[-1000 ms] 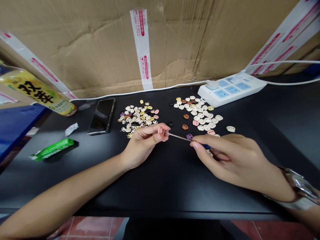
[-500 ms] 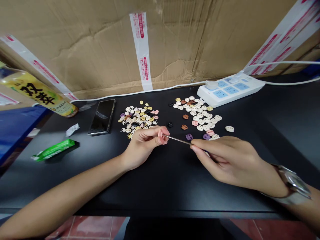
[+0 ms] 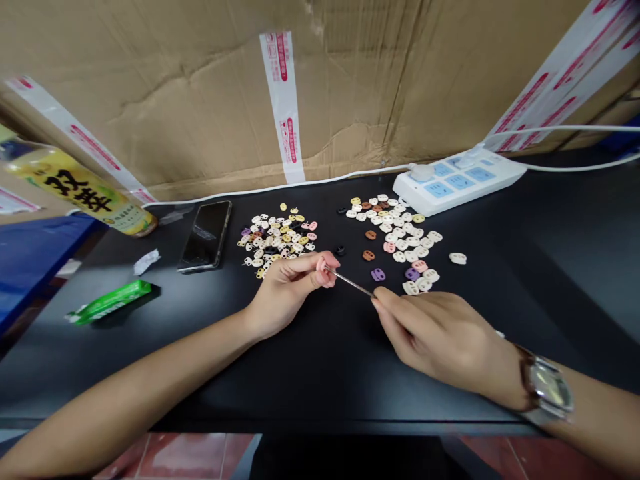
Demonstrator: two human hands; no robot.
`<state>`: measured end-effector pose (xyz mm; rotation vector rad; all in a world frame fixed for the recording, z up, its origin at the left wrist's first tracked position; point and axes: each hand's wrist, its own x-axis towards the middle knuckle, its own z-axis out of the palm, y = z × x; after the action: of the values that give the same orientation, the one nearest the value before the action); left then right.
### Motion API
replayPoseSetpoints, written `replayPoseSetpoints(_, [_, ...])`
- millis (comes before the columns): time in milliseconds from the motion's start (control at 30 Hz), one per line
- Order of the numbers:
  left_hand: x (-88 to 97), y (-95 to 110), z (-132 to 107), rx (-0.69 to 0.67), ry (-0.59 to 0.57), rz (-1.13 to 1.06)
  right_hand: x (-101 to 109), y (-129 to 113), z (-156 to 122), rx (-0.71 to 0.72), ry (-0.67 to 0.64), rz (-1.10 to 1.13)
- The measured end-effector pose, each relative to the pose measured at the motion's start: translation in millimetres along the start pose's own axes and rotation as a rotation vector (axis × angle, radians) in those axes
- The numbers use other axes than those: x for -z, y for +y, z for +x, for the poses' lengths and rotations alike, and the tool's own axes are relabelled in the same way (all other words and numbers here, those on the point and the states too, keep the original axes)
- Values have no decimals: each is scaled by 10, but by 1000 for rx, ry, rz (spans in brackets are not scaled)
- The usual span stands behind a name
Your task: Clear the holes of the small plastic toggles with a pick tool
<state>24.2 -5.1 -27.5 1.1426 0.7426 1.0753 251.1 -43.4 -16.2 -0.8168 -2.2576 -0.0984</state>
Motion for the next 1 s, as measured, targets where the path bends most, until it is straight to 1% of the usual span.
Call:
replayPoseSetpoints(33, [-2,3,-1,6,0,2,20,-3,37,-144,-1,103])
replayPoseSetpoints(67, [-5,7,-1,15,-1,1,41,0,76,-297,-56,230])
replayPoseSetpoints(100, [-8,9,0,26,-1,-6,60,8,111,-404,-129,341])
replayPoseSetpoints(133, [-10,11,3,39,-1,-19,75,18,138,-463,-181,423])
replayPoseSetpoints(167, [-11,12,7,54,2,-37,87,29,154,-475,-197,451])
replayPoseSetpoints(200, [-11,12,13,68,8,-56,94,39,158,-442,-179,435])
replayPoseSetpoints(300, [-4,9,29,80,35,-107,105,47,121,-234,-26,249])
replayPoseSetpoints(367, [1,7,34,72,41,-129,115,41,92,-154,32,170])
replayPoseSetpoints(433, [3,6,31,71,34,-142,127,36,83,-162,27,177])
replayPoseSetpoints(633, [-4,5,14,81,-1,-139,125,38,99,-261,-21,301])
replayPoseSetpoints(800, [4,-2,15,61,-5,-118,131,43,85,-317,-66,362])
replayPoseSetpoints(900, [13,-9,12,44,-14,-100,134,57,98,-329,-91,383])
replayPoseSetpoints(1000, [24,-17,10,35,-30,-90,126,76,109,-296,-82,359])
